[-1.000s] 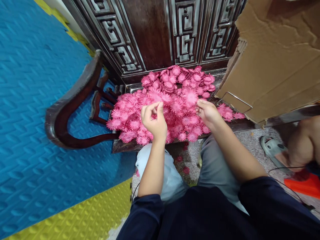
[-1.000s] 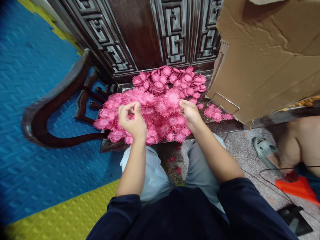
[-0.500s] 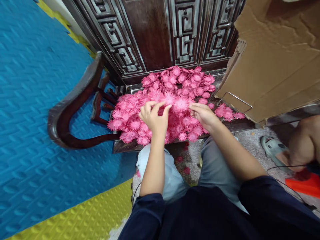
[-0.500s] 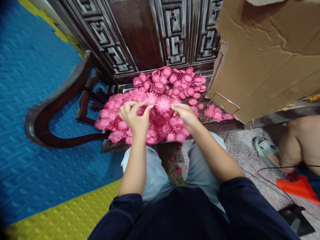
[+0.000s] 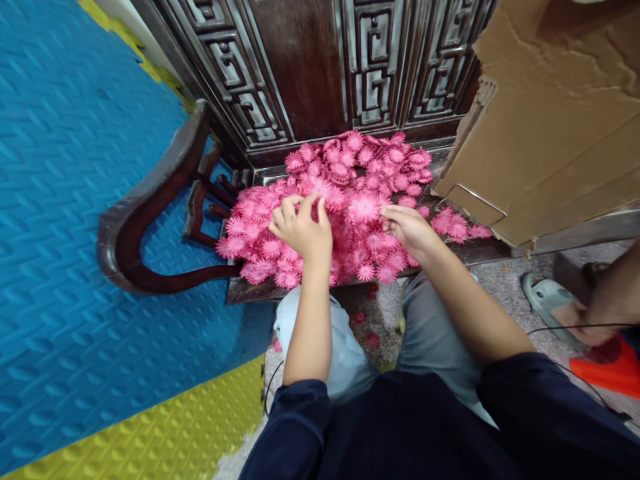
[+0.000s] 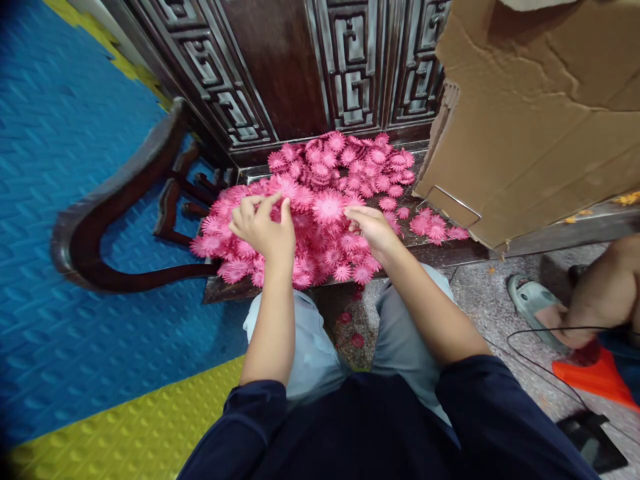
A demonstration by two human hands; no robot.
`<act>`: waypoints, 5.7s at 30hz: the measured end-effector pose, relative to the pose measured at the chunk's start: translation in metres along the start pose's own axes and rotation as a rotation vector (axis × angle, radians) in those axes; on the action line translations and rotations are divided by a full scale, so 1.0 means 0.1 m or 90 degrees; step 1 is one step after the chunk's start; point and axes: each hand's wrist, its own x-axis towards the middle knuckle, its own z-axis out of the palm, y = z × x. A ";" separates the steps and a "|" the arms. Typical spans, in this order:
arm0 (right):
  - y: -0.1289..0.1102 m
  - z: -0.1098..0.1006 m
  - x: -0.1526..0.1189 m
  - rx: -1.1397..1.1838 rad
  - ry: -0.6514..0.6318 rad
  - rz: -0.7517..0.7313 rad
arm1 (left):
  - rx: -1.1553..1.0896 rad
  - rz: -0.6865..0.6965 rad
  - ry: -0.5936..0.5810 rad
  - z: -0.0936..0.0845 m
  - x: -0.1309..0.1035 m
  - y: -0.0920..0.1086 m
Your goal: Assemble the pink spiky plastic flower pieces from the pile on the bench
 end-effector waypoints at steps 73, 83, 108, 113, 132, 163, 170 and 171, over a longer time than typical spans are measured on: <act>-0.02 0.05 0.00 0.100 0.026 0.040 | -0.046 0.138 -0.054 -0.01 -0.35 0.26; -0.04 0.04 -0.05 0.056 -0.090 0.016 | -0.125 0.138 -0.105 0.05 -0.41 0.29; -0.04 0.01 -0.07 0.020 -0.134 -0.016 | -0.349 0.062 -0.180 0.00 -0.38 0.31; -0.05 0.02 -0.07 0.003 -0.134 -0.040 | -0.329 0.064 -0.183 0.00 -0.39 0.32; -0.07 0.00 -0.07 0.008 -0.126 -0.023 | -0.443 0.026 -0.250 0.01 -0.32 0.29; -0.13 0.04 -0.13 0.010 -0.151 -0.031 | -0.408 0.071 -0.233 -0.02 -0.34 0.31; -0.10 0.03 -0.10 0.017 -0.162 -0.035 | -0.430 0.050 -0.245 -0.02 -0.35 0.33; -0.10 0.03 -0.10 0.019 -0.160 -0.038 | -0.433 0.043 -0.246 -0.02 -0.35 0.33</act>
